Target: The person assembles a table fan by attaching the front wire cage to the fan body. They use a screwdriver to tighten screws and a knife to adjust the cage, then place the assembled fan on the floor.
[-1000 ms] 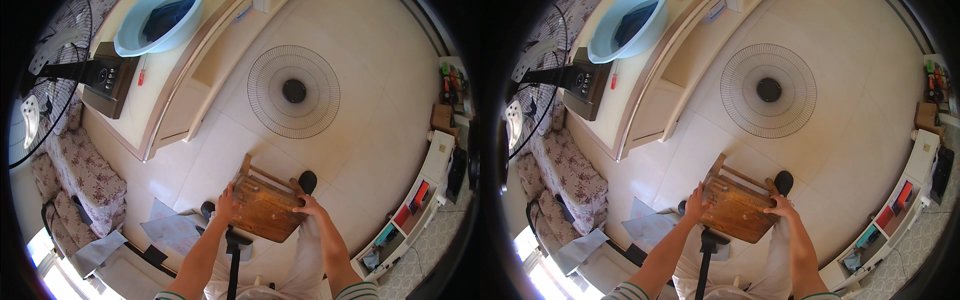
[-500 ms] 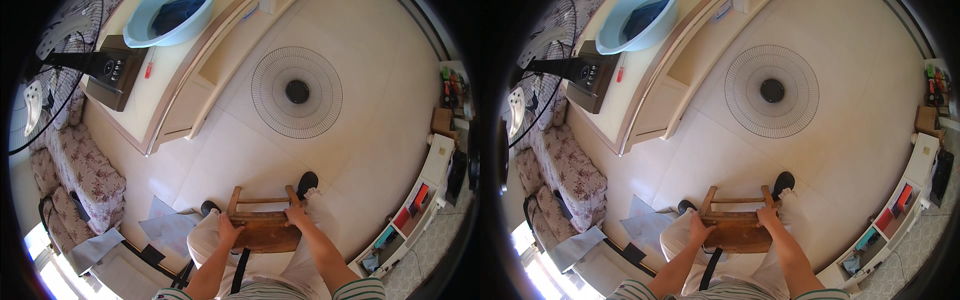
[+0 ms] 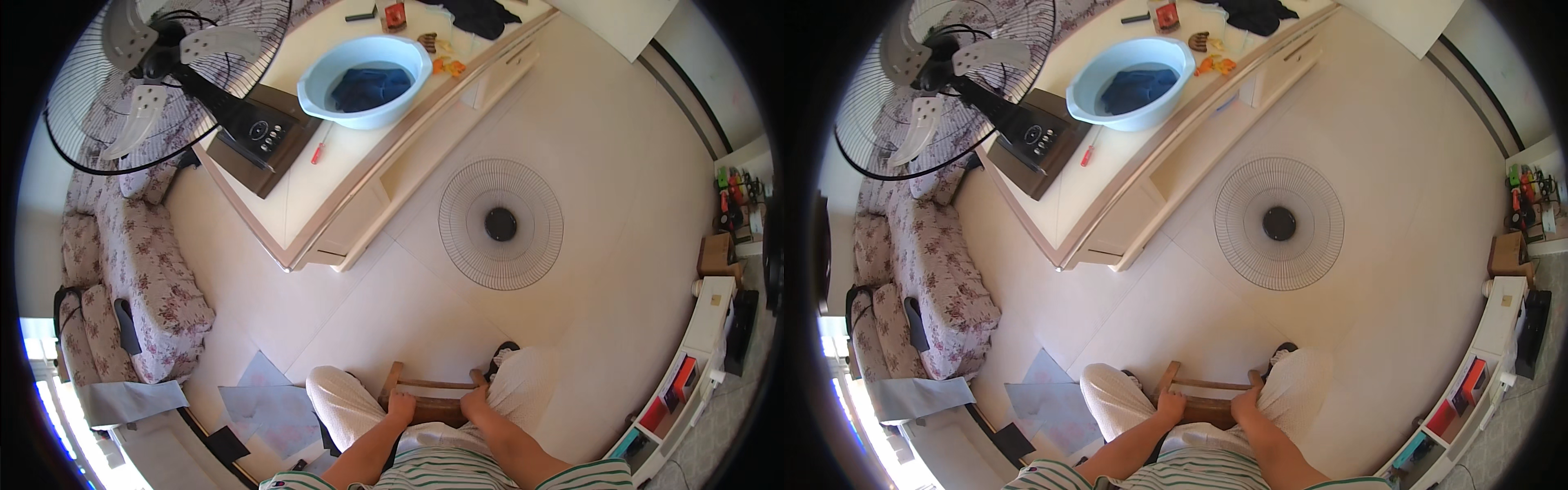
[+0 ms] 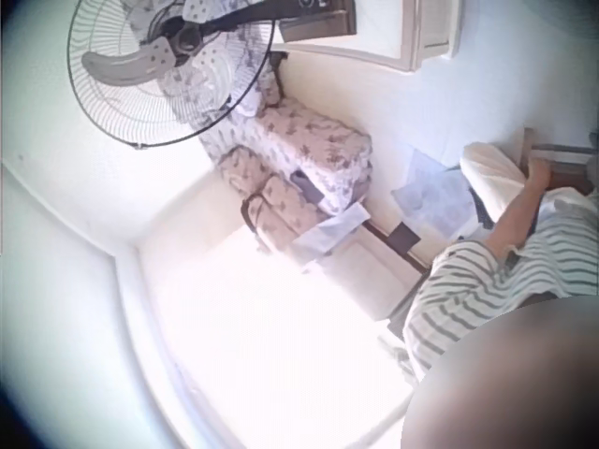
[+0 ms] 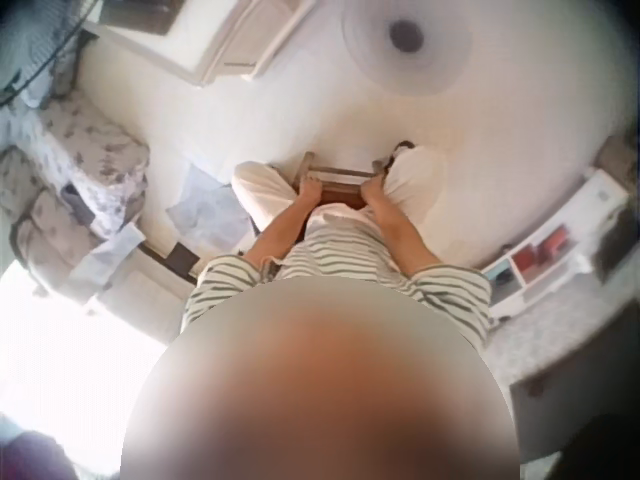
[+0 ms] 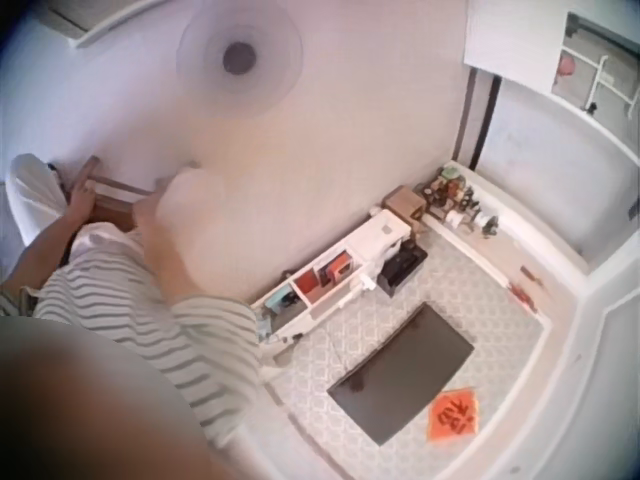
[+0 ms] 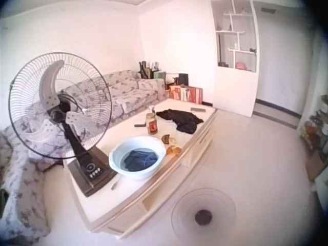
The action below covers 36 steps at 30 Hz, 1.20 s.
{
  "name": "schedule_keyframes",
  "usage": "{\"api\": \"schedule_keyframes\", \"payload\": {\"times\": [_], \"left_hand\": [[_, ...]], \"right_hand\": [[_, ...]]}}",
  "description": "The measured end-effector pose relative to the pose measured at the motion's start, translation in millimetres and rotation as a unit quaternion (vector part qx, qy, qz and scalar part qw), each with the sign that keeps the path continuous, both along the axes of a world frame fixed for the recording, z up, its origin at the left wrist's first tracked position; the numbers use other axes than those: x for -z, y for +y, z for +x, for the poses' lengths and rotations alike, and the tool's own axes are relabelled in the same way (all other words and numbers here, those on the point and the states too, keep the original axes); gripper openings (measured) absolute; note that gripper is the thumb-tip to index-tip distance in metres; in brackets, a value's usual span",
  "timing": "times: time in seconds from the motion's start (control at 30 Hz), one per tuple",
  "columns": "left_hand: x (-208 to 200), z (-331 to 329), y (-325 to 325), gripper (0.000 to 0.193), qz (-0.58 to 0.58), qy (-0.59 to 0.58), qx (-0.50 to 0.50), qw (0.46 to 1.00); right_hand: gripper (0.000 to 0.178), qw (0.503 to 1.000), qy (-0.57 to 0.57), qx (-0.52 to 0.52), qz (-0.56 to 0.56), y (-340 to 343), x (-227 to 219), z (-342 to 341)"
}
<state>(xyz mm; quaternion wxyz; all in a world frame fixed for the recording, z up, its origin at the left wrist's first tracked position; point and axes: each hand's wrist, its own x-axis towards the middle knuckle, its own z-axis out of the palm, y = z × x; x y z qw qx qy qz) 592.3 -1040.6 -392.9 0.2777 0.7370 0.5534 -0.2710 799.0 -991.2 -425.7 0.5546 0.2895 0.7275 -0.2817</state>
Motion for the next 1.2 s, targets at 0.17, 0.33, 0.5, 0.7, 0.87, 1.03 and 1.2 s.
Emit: {"api": "schedule_keyframes", "payload": {"times": [0.17,0.33,0.5,0.7,0.87,1.03,1.2], "left_hand": [[64,-6,-23,0.018,0.183,0.021,0.004,0.983],[-9,1,33,0.022,-0.045,-0.021,0.034,0.998],[18,-4,11,0.021,0.048,0.027,0.08,0.995],[-17,13,33,0.025,0.019,0.041,0.096,0.994],[-34,15,35,0.054,0.179,-0.08,-0.076,0.978],[-65,29,73,0.073,0.275,-0.214,-0.215,0.913],[-103,56,114,0.076,0.311,-0.293,-0.217,0.878]], "right_hand": [[0.033,1.0,0.013,-0.012,0.021,-9,17,-8],[0.035,0.915,0.194,0.018,0.353,-23,21,0],[0.034,0.987,0.09,-0.102,0.09,1,-41,-34],[0.028,0.916,0.267,0.283,0.092,20,-35,-43],[0.029,0.831,0.417,0.352,0.113,44,-49,-48],[0.033,0.727,0.514,0.429,0.151,75,-65,-50],[0.033,0.657,0.574,0.478,0.099,113,-92,-43]]}}
